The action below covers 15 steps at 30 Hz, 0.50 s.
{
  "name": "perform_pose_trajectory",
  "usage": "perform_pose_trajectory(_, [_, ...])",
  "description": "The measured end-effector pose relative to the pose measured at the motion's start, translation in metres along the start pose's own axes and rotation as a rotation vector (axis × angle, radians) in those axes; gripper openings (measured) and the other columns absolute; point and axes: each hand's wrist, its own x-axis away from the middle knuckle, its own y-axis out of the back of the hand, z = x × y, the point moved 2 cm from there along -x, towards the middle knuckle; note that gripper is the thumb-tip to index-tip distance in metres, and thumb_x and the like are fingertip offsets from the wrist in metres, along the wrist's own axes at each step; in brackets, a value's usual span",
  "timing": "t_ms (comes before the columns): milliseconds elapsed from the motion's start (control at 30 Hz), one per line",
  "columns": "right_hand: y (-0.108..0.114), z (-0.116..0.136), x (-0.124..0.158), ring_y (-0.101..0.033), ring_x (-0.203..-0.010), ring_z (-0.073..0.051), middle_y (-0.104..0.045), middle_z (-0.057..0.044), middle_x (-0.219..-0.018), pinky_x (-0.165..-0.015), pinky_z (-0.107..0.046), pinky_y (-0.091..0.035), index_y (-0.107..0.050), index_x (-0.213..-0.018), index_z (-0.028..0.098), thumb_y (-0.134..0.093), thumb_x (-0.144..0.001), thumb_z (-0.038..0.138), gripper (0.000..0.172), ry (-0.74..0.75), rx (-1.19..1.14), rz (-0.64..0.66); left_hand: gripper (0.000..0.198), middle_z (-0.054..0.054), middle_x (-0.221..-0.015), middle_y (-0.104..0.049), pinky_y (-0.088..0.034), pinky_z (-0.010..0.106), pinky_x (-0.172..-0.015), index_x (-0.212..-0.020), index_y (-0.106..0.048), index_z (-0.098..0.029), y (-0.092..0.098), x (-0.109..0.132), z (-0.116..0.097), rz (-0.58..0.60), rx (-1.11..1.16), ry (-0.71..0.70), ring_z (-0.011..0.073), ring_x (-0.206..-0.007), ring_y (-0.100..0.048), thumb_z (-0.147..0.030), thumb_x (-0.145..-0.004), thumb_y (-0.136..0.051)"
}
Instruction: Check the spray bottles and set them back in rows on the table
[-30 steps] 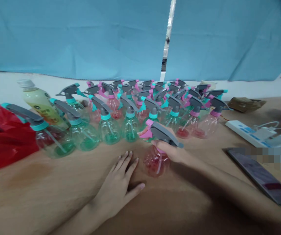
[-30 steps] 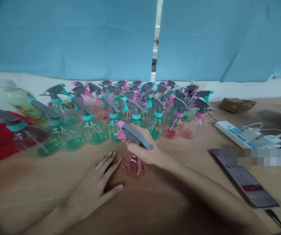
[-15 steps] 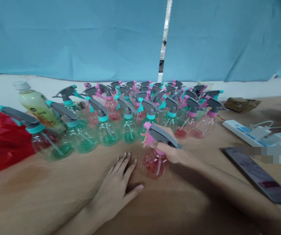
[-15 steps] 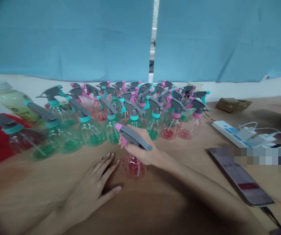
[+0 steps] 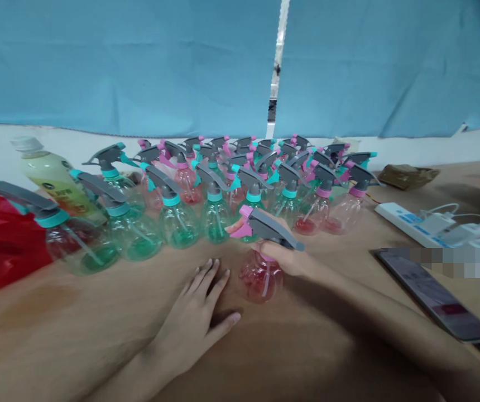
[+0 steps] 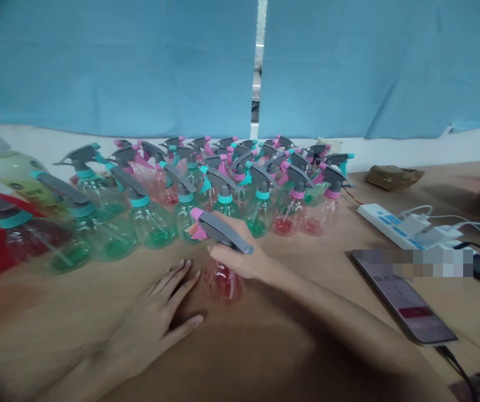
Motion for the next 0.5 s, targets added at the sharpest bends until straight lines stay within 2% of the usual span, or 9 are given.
perform_pose_trajectory(133, [-0.0009,0.0000,-0.0007,-0.058,-0.071,-0.016,-0.066,-0.001,-0.094,-0.064,-0.029,-0.046,-0.063,-0.106,0.027,-0.052,-0.072,0.021,0.036,0.030,-0.069,0.039,0.072,0.017,-0.146,-0.037,-0.038,0.052,-0.104,-0.138,-0.042,-0.013,-0.0017,0.0001,0.0002,0.005,0.004,-0.005,0.0335,-0.133,-0.037,-0.063,-0.086,-0.042])
perform_pose_trajectory(500, [-0.0016,-0.0003,-0.0009,-0.062,-0.087,-0.018,-0.066,-0.003,-0.104,-0.073,-0.031,-0.049,-0.063,-0.106,0.024,-0.051,-0.073,0.016,0.036,0.076,-0.149,0.047,0.072,0.018,-0.147,-0.035,-0.037,0.052,-0.104,-0.139,-0.040,-0.014,-0.0014,0.0008,0.0001,0.016,0.009,-0.006,0.0331,-0.134,-0.035,-0.063,-0.087,-0.041])
